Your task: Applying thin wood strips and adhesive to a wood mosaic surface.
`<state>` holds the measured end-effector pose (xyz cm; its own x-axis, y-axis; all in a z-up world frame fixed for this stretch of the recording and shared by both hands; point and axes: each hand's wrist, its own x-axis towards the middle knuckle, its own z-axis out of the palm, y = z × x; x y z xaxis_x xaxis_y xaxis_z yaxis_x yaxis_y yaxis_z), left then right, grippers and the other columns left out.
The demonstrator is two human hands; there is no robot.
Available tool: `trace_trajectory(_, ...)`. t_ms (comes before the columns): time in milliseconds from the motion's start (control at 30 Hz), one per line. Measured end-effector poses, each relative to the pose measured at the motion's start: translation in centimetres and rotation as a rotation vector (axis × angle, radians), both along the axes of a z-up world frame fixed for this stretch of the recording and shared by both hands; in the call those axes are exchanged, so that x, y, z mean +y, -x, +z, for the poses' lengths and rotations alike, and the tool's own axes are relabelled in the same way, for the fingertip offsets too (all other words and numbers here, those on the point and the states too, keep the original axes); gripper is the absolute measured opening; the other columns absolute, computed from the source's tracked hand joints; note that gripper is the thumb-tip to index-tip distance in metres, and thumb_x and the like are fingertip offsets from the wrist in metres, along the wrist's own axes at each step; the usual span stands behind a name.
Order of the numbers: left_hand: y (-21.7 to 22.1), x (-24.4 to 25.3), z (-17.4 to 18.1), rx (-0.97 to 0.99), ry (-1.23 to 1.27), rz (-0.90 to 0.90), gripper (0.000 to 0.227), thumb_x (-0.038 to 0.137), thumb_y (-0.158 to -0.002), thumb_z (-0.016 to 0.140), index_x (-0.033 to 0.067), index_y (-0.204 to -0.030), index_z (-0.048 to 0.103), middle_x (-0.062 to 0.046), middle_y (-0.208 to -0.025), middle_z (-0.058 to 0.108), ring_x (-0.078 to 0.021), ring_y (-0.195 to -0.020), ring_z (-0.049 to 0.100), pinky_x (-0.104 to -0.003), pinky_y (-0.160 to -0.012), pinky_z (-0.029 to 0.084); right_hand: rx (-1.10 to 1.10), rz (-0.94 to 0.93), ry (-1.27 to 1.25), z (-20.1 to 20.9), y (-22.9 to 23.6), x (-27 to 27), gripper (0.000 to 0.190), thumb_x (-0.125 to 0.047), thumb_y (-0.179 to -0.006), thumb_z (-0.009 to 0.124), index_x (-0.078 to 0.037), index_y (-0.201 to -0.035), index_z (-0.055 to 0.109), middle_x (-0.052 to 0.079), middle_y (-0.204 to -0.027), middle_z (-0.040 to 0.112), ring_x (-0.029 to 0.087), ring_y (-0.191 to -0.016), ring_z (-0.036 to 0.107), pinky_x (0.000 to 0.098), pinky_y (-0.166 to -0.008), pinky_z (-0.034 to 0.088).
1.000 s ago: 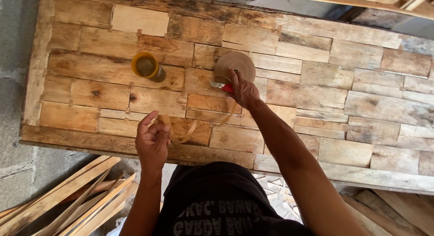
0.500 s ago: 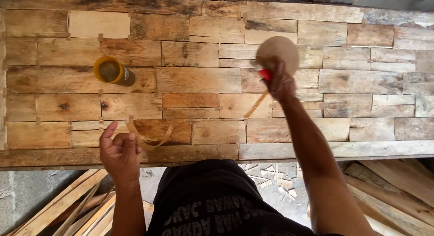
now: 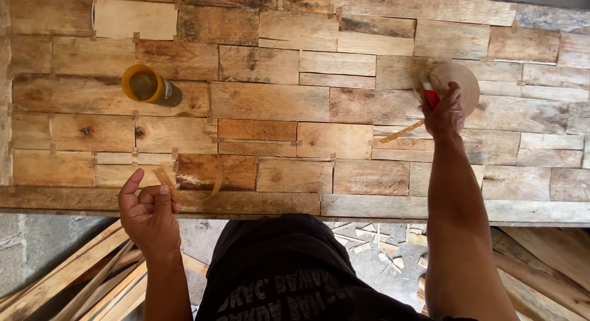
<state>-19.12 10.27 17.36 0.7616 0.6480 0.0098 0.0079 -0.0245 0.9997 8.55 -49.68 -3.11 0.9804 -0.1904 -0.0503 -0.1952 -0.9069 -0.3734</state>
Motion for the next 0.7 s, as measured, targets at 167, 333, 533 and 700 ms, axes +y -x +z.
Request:
trace_trajectory(167,-0.2,-0.5,0.4,0.004,-0.037,0.020,0.048,0.001,-0.105,0.070,0.0001,-0.148,0.048,-0.004,-0.092,0.068,-0.0065,-0.073,0.058,-0.021,-0.064,0.048,0.028,-0.022,-0.013,-1.0,-0.2,-0.4,0.096,-0.028,-0.086,0.092,-0.011,-0.153,0.026,0.024,-0.147,0.054,0.045,-0.126,0.059,0.0521,-0.099,0.048)
trace_trajectory(333,-0.4,-0.8,0.9,0.024,-0.041,0.058,0.046,0.001,-0.103,0.070,-0.0009,-0.145,0.051,-0.004,-0.088,0.069,-0.0066,-0.069,0.057,-0.021,-0.061,0.047,0.031,-0.017,-0.038,-2.0,-0.1,-0.6,0.096,-0.029,-0.086,0.093,-0.011,-0.153,0.027,0.025,-0.144,0.058,0.045,-0.125,0.060,0.0523,-0.100,0.049)
trace_trajectory(533,-0.4,-0.6,0.3,-0.017,-0.007,0.043,0.044,0.002,-0.102,0.070,-0.0020,-0.142,0.051,-0.005,-0.086,0.069,-0.0068,-0.067,0.058,-0.021,-0.061,0.048,0.029,-0.021,-0.013,-2.2,-0.1,-1.0,0.102,-0.027,-0.082,0.095,-0.011,-0.156,0.027,0.023,-0.150,0.057,0.044,-0.128,0.060,0.0523,-0.101,0.049)
trace_trajectory(700,-0.4,-0.6,0.9,-0.038,-0.079,0.093,0.035,0.002,-0.104,0.070,-0.0022,-0.135,0.055,-0.005,-0.086,0.067,-0.0072,-0.067,0.057,-0.021,-0.060,0.048,0.036,-0.002,0.034,-1.8,0.4,-1.3,0.130,-0.032,-0.076,0.099,-0.009,-0.169,0.011,0.027,-0.158,0.048,0.045,-0.136,0.053,0.0494,-0.108,0.047)
